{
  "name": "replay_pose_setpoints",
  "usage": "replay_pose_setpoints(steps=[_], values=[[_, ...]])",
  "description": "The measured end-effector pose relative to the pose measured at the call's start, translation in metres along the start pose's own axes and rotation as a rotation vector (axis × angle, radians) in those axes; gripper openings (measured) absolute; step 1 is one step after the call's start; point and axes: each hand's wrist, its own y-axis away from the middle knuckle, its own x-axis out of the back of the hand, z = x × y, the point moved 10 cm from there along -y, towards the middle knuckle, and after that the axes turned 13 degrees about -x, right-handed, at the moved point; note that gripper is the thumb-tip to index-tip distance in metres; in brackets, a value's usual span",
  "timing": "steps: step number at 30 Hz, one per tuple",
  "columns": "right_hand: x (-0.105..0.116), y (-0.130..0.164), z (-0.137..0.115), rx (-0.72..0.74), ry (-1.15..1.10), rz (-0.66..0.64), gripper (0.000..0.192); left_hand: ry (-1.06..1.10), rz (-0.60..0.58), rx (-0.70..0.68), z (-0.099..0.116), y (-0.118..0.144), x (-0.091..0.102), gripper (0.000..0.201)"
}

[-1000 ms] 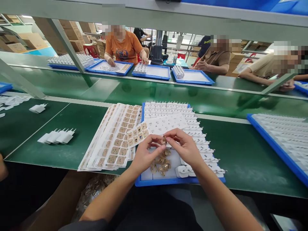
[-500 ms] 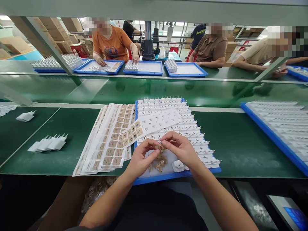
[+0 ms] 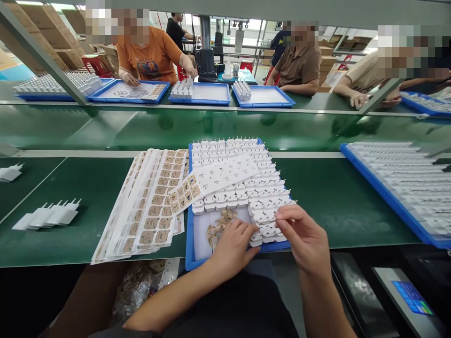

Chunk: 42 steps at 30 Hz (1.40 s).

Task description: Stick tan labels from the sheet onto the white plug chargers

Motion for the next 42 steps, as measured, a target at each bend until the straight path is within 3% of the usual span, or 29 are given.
replay_pose_setpoints(steps=[2, 5, 7, 10, 12, 15, 18, 21, 25, 27, 33, 38, 42], values=[[0.009, 0.011, 0.006, -0.019, -0.018, 0.024, 0.01, 0.106, 0.063, 0.086, -0.007, 0.003, 0.012, 0.03], [0.004, 0.024, 0.014, -0.055, -0.069, -0.017, 0.01, 0.512, 0.233, 0.266, -0.027, 0.019, 0.038, 0.038], [-0.019, 0.031, 0.019, -0.097, -0.111, -0.131, 0.008, 0.855, 0.365, 0.335, -0.035, 0.03, 0.047, 0.048], [-0.066, 0.04, 0.021, -0.138, -0.158, -0.333, 0.006, 1.238, 0.514, 0.402, -0.041, 0.041, 0.045, 0.052], [-0.088, 0.044, 0.018, -0.136, -0.174, -0.404, 0.005, 1.379, 0.565, 0.438, -0.042, 0.047, 0.038, 0.05], [-0.099, 0.042, 0.016, -0.146, -0.2, -0.414, 0.005, 1.476, 0.574, 0.424, -0.039, 0.052, 0.033, 0.053], [-0.094, 0.037, 0.019, -0.188, -0.245, -0.376, 0.006, 1.407, 0.51, 0.335, -0.037, 0.053, 0.039, 0.054], [-0.088, 0.036, 0.023, -0.23, -0.306, -0.355, 0.005, 1.1, 0.442, 0.149, -0.033, 0.053, 0.053, 0.046], [-0.092, 0.04, 0.027, -0.265, -0.323, -0.382, 0.003, 0.553, 0.558, -0.09, -0.018, 0.06, 0.078, 0.038], [-0.093, 0.04, 0.029, -0.271, -0.324, -0.375, 0.003, 0.409, 0.576, -0.156, -0.01, 0.063, 0.081, 0.041], [-0.086, 0.034, 0.032, -0.274, -0.331, -0.317, 0.004, 0.363, 0.43, -0.158, -0.008, 0.062, 0.077, 0.05], [-0.077, 0.029, 0.033, -0.276, -0.281, -0.213, 0.003, 0.063, 0.503, -0.206, 0.007, 0.062, 0.1, 0.04], [-0.075, 0.022, 0.032, -0.276, -0.204, -0.18, 0.003, 0.02, 0.518, -0.23, 0.017, 0.059, 0.106, 0.04]])
